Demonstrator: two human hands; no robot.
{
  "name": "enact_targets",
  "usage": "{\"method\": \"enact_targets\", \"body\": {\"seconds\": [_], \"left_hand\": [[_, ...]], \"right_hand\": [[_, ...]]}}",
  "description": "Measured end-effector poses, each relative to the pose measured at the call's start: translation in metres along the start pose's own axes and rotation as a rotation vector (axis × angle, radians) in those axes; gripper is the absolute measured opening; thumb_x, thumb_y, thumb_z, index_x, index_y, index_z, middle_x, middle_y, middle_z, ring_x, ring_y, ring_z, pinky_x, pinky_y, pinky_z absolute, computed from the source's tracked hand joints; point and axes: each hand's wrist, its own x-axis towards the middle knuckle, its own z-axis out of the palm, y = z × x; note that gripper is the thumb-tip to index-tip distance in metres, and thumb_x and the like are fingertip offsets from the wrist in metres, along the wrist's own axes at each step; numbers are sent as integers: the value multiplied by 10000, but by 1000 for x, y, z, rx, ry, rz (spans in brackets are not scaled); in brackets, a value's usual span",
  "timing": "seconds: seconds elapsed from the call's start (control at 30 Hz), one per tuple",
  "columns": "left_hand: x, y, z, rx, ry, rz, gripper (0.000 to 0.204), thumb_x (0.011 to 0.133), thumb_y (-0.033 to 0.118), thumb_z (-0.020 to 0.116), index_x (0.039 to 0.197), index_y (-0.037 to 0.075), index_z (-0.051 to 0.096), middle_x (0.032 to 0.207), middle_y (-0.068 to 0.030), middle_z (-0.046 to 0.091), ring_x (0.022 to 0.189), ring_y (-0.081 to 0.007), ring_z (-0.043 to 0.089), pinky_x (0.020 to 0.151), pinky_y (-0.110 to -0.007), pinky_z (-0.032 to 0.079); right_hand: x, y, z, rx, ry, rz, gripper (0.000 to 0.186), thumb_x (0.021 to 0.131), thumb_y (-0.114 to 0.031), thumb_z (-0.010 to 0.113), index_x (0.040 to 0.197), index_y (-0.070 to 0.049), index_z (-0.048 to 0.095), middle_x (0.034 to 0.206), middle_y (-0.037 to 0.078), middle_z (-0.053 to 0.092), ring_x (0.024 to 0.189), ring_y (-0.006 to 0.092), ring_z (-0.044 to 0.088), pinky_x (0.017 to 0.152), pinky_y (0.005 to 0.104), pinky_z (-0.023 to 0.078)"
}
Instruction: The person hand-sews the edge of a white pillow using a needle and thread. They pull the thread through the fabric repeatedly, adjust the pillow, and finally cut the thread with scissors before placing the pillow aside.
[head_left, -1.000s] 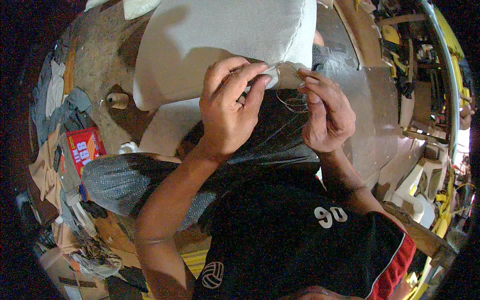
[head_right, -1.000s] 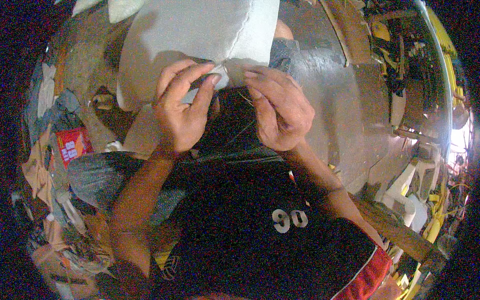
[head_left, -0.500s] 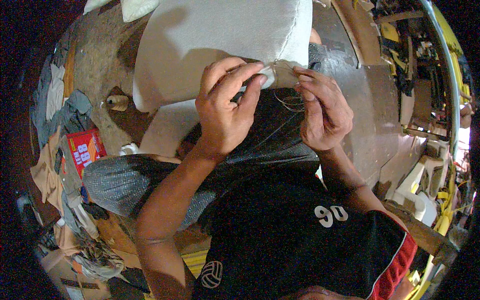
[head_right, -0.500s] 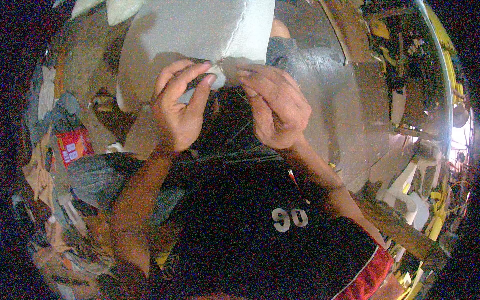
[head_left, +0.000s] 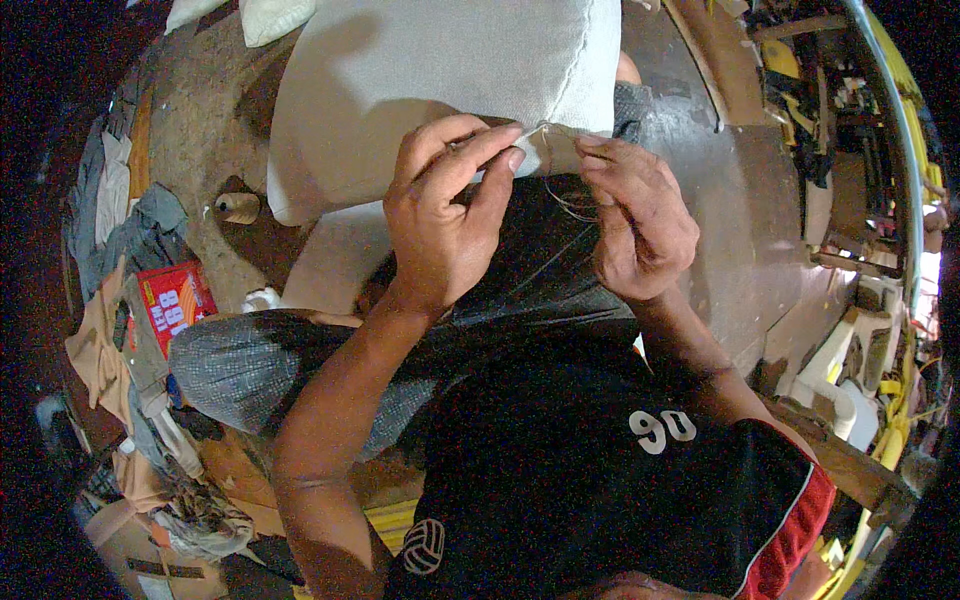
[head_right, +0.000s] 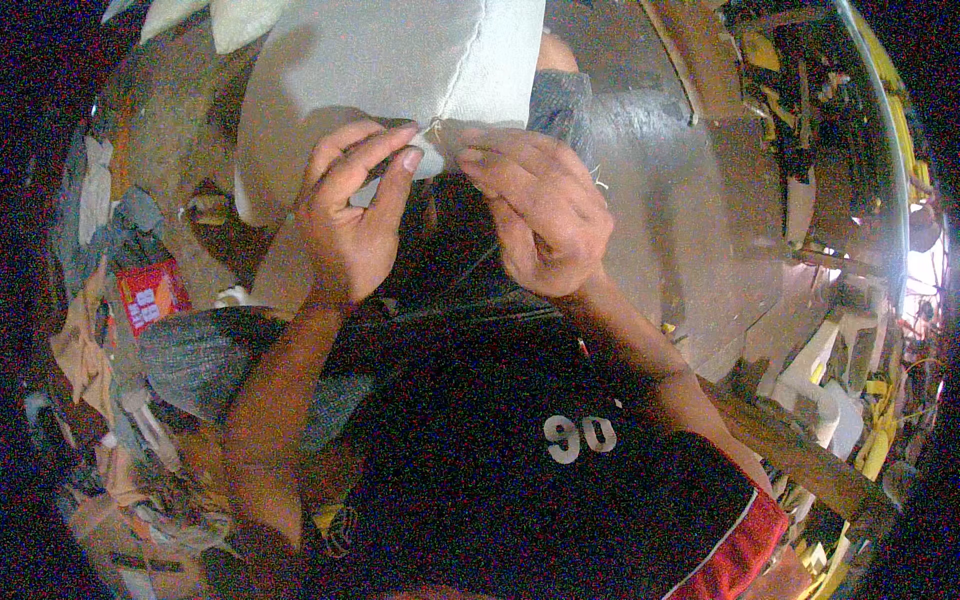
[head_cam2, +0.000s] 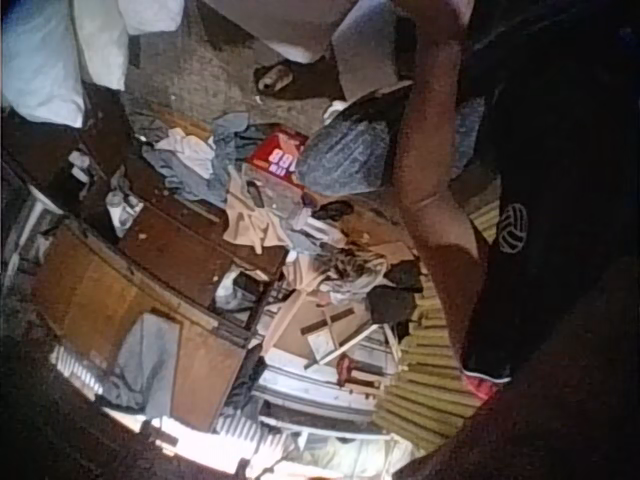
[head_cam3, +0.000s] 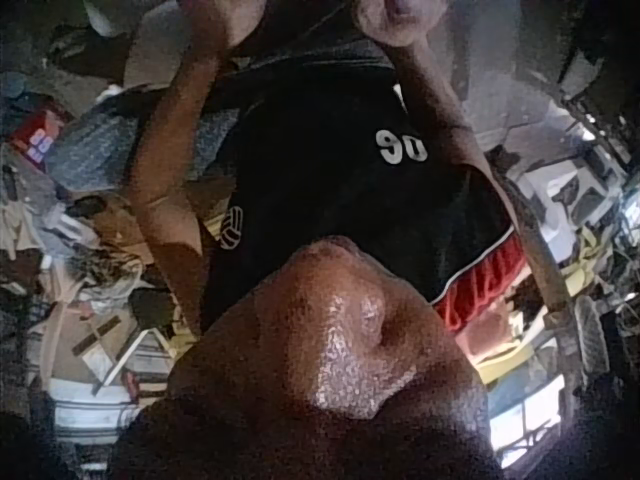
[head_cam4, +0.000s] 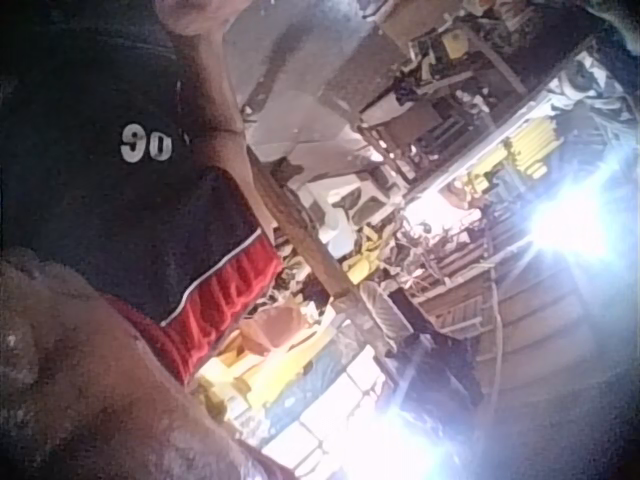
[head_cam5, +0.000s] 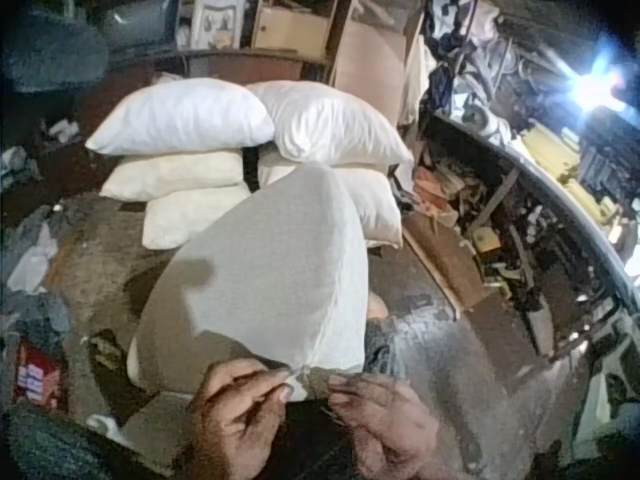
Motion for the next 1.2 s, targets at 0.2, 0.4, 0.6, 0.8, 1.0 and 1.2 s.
{"method": "enact_targets", "body": {"seconds": [0.2, 0.4, 0.6, 0.8, 1.0, 1.2], "left_hand": [[0, -1, 1, -12, 9, 14, 228, 821, 49, 776, 1043, 97, 756, 1011, -45, 635, 815, -187, 605, 716, -304, 512], [-1, -1, 2, -22, 17, 18, 252, 810, 32, 782, 1049, 109, 761, 1007, -44, 633, 790, -173, 598, 690, -292, 506], [-1, -3, 2, -16, 12, 10, 240, 818, 41, 777, 1048, 109, 763, 1021, -46, 630, 782, -170, 596, 693, -292, 506], [1, 0, 0, 8, -10, 11, 233, 825, 46, 772, 1048, 114, 765, 1029, -46, 632, 779, -168, 595, 690, -294, 507], [0, 0, 2, -17, 8, 0, 242, 817, 45, 777, 1048, 116, 766, 1029, -46, 633, 741, -160, 589, 672, -288, 507], [0, 0, 2, -5, 11, 3, 240, 818, 47, 778, 1047, 117, 766, 1026, -45, 633, 732, -159, 587, 662, -287, 506]], "right_hand": [[-1, 1, 2, -14, 8, -33, 181, 825, 61, 644, 995, 24, 692, 996, 176, 734, 944, 325, 719, 854, 401, 558], [-3, -1, 2, -9, 7, 8, 178, 827, 49, 644, 997, 30, 693, 1002, 181, 733, 950, 334, 720, 861, 413, 560], [-3, 0, 2, -17, 18, -42, 191, 827, 51, 643, 1012, 33, 690, 1015, 195, 730, 945, 340, 720, 839, 405, 568], [-4, 1, 3, -37, 27, -60, 208, 824, 39, 658, 1030, 32, 686, 1027, 193, 730, 954, 339, 720, 832, 400, 572], [-5, -1, 2, -58, 11, -38, 207, 815, 47, 661, 1018, 28, 696, 1026, 189, 732, 975, 335, 720, 855, 397, 572], [-4, 1, 4, -45, 30, -43, 201, 812, 52, 660, 1008, 32, 701, 1014, 189, 734, 963, 336, 724, 861, 393, 572]]}}
